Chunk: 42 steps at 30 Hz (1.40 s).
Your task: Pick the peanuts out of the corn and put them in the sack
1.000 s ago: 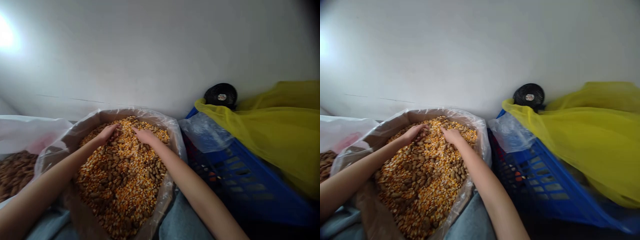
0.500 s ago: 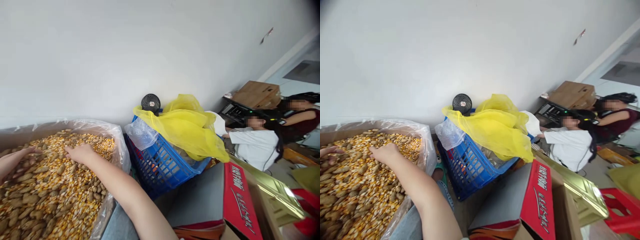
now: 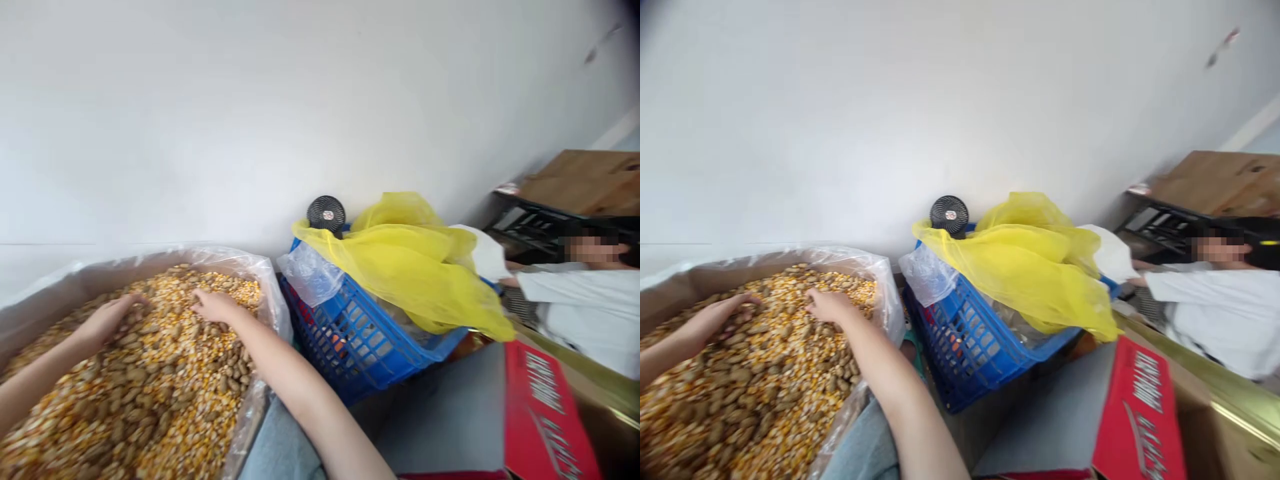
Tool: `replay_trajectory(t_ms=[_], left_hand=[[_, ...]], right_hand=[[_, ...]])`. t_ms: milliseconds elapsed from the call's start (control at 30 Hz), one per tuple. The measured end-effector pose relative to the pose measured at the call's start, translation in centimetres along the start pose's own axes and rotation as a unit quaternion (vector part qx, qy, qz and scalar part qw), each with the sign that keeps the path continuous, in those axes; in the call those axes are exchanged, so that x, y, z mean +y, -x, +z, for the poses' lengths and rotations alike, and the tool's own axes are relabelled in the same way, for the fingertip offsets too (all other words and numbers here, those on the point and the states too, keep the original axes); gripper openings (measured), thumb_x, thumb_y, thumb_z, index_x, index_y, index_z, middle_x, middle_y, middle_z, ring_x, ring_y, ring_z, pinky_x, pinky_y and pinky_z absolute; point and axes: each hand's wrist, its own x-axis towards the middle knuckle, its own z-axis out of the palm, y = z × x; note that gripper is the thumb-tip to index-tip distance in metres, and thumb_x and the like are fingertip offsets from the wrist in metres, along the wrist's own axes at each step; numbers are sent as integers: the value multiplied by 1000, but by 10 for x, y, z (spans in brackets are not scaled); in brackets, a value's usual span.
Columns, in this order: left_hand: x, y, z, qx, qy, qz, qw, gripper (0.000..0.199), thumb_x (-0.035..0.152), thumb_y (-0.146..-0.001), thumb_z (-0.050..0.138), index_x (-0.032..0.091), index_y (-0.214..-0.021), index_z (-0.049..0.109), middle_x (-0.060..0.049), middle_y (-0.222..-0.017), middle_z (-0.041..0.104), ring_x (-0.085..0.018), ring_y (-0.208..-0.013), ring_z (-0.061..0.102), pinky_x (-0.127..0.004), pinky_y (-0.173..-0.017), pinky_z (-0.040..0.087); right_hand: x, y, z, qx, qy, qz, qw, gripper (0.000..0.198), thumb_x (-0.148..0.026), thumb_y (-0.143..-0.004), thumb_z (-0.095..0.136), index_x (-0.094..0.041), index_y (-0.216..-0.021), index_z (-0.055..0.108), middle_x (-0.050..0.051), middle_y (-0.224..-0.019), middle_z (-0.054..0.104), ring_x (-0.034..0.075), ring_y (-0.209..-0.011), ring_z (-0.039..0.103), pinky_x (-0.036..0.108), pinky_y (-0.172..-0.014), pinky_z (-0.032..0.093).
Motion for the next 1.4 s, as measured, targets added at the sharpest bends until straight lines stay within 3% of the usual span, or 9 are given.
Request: replay_trajectory(t_ms=[67,233,433,600,867,1133,1400], left_hand=[[3,6,0,-47,77,-2,996,26,43,-68,43,21,-76,53,6,-45,41,-5,-33,27,-15,-31,19],[4,9,0,-46,130,16,990,26,42,-66,48,17,-72,53,3,-48,46,-5,-30,29,-15,-28,18],[3,7,-2,-63,158,15,985,31,46,-68,48,16,-72,53,2,-49,46,-5,-30,30,-15,-28,19],[-1,4,-5,-68,171,12,983,35,50,-69,47,16,-76,54,2,-51,46,-5,-32,31,-16,-28,20],[-5,2,-3,-63,144,21,987,38,51,-69,45,15,-77,54,2,-53,46,-5,-33,31,-16,-28,21],[-6,0,-3,-62,117,19,991,40,53,-69,43,15,-79,53,2,-54,46,-5,-35,32,-16,-29,22],[-4,2,-3,-64,110,17,992,39,52,-67,43,16,-78,52,3,-54,45,-5,-35,31,-16,-30,20]], right_hand=[[4,0,2,49,-185,69,979,34,-34,-67,59,-23,-97,49,1,-82,59,20,-79,54,29,-67,39],[6,-8,10,61,-371,94,922,21,-26,-68,54,-21,-86,46,-4,-58,48,10,-50,44,19,-46,32],[3,-7,0,45,-589,108,800,21,-40,-68,41,-19,-72,38,-4,-55,43,6,-41,34,15,-36,22],[3,-2,-9,17,-706,85,703,20,-38,-67,39,-18,-70,41,-2,-56,45,6,-41,36,14,-34,21],[1,-3,-6,10,-803,96,588,21,-38,-70,52,-18,-70,46,-4,-54,46,5,-40,39,13,-30,18],[0,-2,-5,26,-827,91,554,21,-37,-74,49,-16,-69,49,0,-59,52,7,-45,46,12,-29,25],[0,-3,-3,31,-817,87,569,19,-35,-74,53,-16,-71,49,2,-66,55,5,-44,45,11,-30,27]])
